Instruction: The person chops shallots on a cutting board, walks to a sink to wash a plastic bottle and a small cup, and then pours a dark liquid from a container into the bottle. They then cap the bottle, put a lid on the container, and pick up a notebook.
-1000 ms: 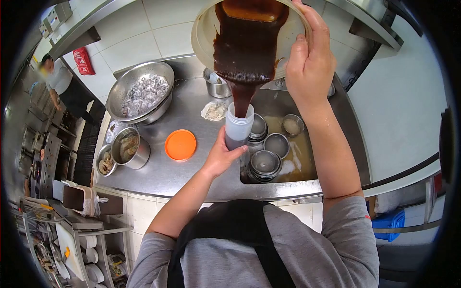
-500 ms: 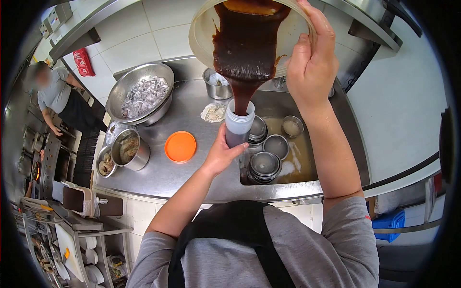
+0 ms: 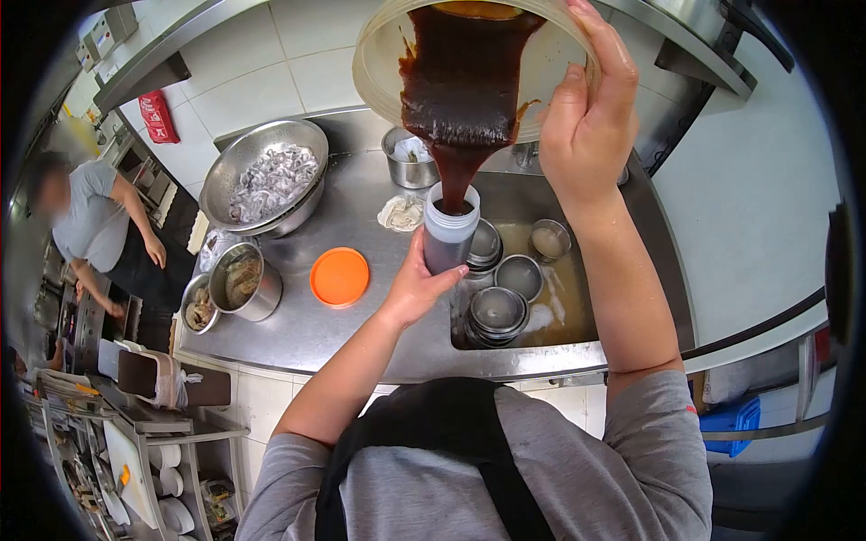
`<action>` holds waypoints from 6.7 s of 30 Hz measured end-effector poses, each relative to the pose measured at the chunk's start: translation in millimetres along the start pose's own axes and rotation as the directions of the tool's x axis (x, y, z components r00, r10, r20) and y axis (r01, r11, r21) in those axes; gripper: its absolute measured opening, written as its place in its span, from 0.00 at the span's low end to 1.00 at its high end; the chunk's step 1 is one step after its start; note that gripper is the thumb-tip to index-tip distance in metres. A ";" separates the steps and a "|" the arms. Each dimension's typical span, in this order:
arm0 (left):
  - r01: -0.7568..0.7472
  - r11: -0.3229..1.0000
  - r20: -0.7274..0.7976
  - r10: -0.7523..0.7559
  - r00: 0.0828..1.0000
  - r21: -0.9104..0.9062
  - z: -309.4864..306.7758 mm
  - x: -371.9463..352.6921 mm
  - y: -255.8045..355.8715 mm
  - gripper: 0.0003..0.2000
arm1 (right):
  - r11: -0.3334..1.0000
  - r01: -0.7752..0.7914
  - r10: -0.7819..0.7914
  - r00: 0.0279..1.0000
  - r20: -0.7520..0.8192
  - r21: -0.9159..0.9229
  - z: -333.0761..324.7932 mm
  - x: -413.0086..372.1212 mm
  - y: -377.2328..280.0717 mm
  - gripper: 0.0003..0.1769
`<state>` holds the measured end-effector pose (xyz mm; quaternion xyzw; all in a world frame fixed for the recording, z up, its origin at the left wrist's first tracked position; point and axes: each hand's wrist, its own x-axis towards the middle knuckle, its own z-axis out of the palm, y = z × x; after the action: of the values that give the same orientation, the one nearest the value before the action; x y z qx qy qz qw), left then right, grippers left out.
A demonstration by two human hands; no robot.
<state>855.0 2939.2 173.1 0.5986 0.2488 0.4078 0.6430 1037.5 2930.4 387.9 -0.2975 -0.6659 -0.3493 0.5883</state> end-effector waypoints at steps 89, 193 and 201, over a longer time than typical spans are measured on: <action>0.053 0.991 -0.150 -0.034 0.988 0.126 2.4 -6.0 -0.6 0.41 | 0.843 -0.512 0.534 0.834 -0.137 0.167 13.9 -129.6 -37.3 0.36; 0.046 0.885 -0.481 0.208 0.852 0.464 -192.0 -250.4 9.8 0.38 | 0.912 0.192 -0.273 -0.373 0.887 0.362 197.6 -12.0 -256.6 0.38; 0.089 0.834 -0.455 0.204 0.867 0.544 -195.3 -242.0 -10.2 0.39 | 0.943 -0.230 -0.285 -0.190 0.940 0.239 190.5 -59.6 -267.3 0.31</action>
<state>568.0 2851.4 91.3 0.6396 0.4924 0.4787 0.3455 719.9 2931.8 285.9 -0.3391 -0.9274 0.1127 -0.1104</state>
